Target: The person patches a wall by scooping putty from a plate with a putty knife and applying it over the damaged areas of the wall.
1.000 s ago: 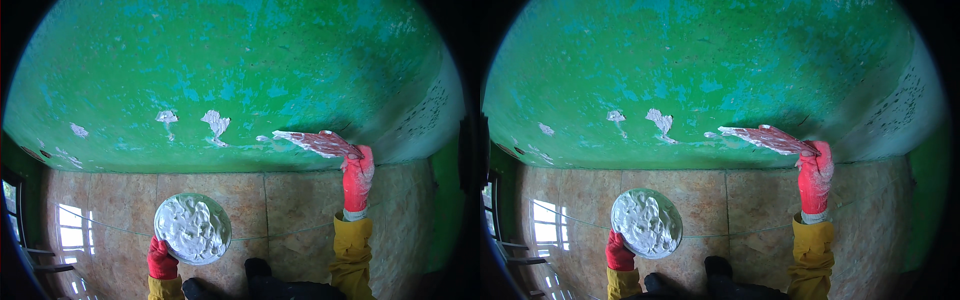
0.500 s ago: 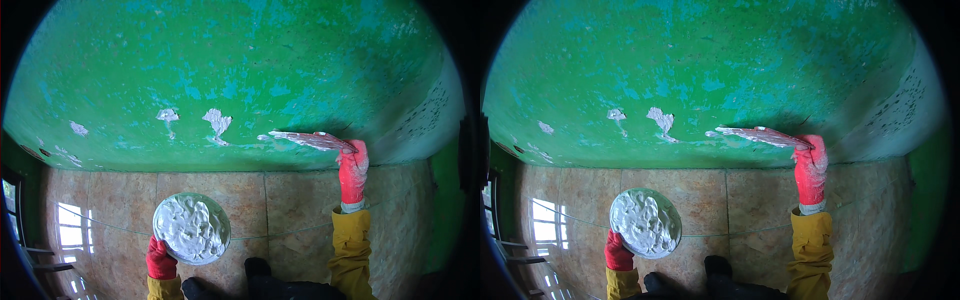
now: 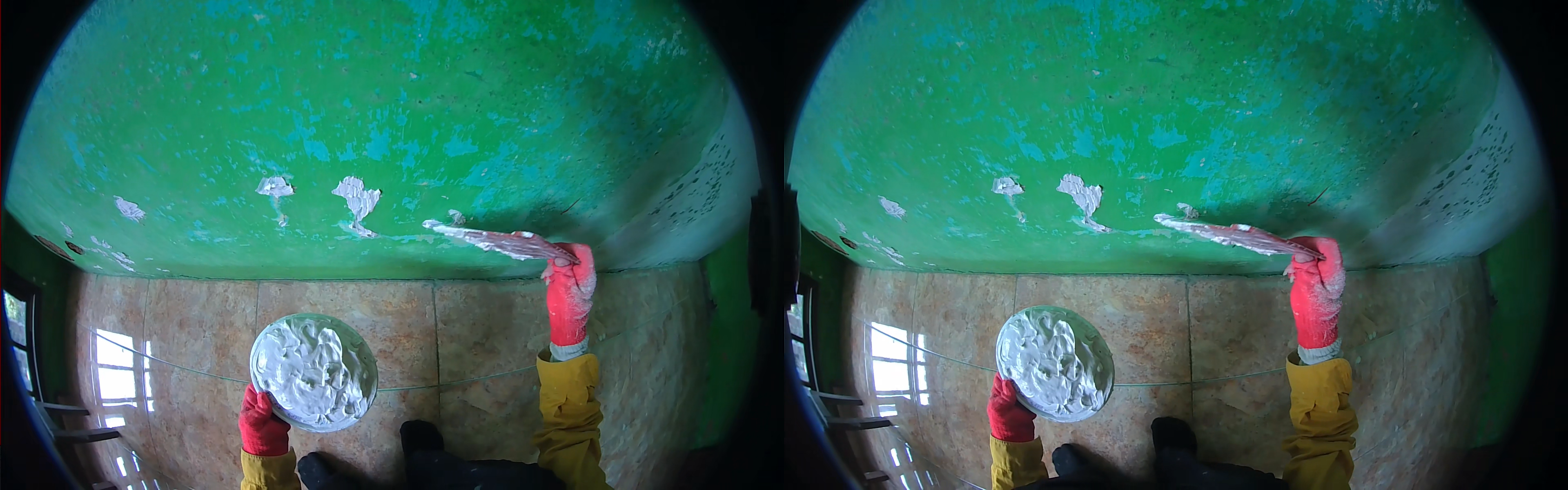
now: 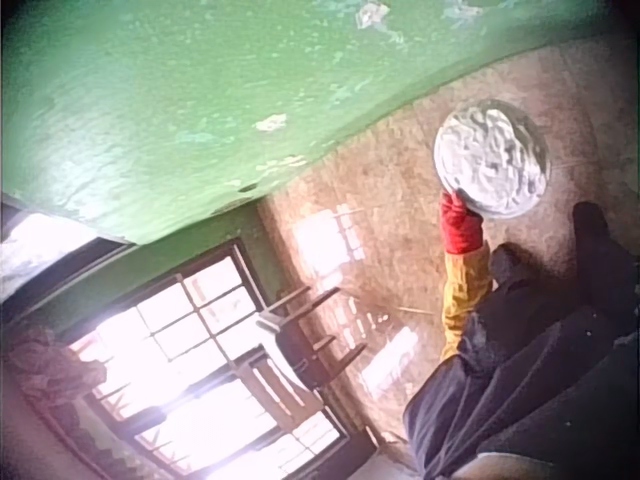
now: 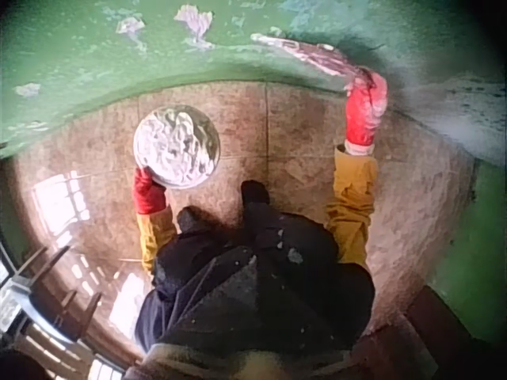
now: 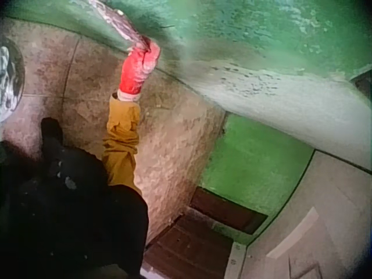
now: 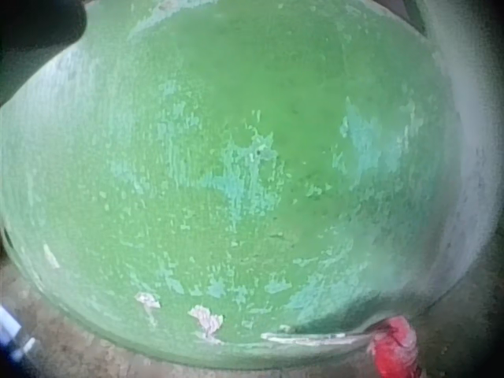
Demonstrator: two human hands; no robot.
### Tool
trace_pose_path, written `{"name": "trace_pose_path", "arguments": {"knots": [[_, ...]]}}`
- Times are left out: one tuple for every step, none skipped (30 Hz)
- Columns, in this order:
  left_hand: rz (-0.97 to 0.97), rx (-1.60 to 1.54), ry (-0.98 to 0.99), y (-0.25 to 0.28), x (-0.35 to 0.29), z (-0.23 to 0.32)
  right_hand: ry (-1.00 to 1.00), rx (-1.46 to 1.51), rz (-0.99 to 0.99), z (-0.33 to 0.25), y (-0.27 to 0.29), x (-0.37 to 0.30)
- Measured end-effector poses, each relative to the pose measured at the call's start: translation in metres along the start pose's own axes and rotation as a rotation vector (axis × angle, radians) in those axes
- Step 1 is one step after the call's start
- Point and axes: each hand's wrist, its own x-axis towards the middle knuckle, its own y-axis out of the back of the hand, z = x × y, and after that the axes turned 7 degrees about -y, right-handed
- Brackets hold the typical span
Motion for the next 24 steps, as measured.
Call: {"name": "trace_pose_path", "arguments": {"knots": [[0.000,0.002,-0.002,-0.001,0.000,0.001,0.001,-0.001,0.001,0.000,0.002,0.002],[-0.001,0.000,-0.001,-0.003,0.000,0.002,0.006,0.020,0.020,0.001,0.005,0.004],[-0.003,-0.013,0.002,-0.005,0.001,0.002,0.010,0.041,0.038,0.002,0.008,0.006],[-0.006,-0.027,0.005,-0.006,0.002,0.002,0.010,0.040,0.037,0.000,0.011,0.008],[-0.005,-0.028,0.005,-0.005,0.002,0.002,-0.038,0.047,0.069,-0.002,0.014,0.010],[-0.012,-0.027,0.013,-0.003,0.001,0.002,-0.087,0.055,0.100,-0.003,0.015,0.011],[-0.018,-0.025,0.021,-0.001,0.001,0.002,-0.089,0.056,0.099,-0.003,0.015,0.012],[-0.016,-0.024,0.021,0.001,0.000,0.002,-0.120,0.036,0.114,-0.002,0.013,0.013],[-0.020,-0.030,0.022,0.003,0.001,0.002,-0.148,0.013,0.132,-0.002,0.013,0.014],[-0.023,-0.035,0.023,0.005,0.001,0.001,-0.148,0.011,0.134,0.001,0.013,0.015],[-0.024,-0.036,0.025,0.005,0.002,0.001,-0.162,0.003,0.101,0.007,0.014,0.017],[-0.021,-0.026,0.026,0.004,0.003,0.001,-0.175,-0.007,0.070,0.011,0.015,0.020],[-0.018,-0.015,0.028,0.003,0.004,0.001,-0.175,-0.011,0.073,0.012,0.014,0.022],[-0.020,-0.017,0.031,0.002,0.004,0.000,-0.187,-0.002,0.057,0.013,0.013,0.024],[-0.035,-0.031,0.029,0.000,0.004,0.000,-0.197,0.014,0.041,0.015,0.012,0.026],[-0.050,-0.045,0.027,-0.002,0.004,0.000,-0.196,0.016,0.043,0.017,0.012,0.026],[-0.052,-0.044,0.026,-0.003,0.004,0.000,-0.211,0.037,0.067,0.019,0.012,0.027],[-0.049,-0.045,0.029,-0.003,0.003,0.000,-0.227,0.056,0.088,0.022,0.012,0.028],[-0.048,-0.046,0.033,-0.003,0.003,0.000,-0.227,0.056,0.087,0.025,0.011,0.028],[-0.048,-0.046,0.033,-0.003,0.004,-0.001,-0.231,0.092,0.110,0.028,0.011,0.029],[-0.038,-0.040,0.036,0.000,0.004,-0.001,-0.238,0.130,0.131,0.032,0.010,0.029],[-0.030,-0.034,0.039,0.001,0.004,-0.001,-0.240,0.130,0.130,0.035,0.009,0.029],[-0.029,-0.033,0.040,0.001,0.004,-0.001,-0.258,0.119,0.134,0.037,0.009,0.028],[-0.024,-0.040,0.039,0.000,0.004,0.000,-0.275,0.108,0.139,0.039,0.011,0.028]]}}
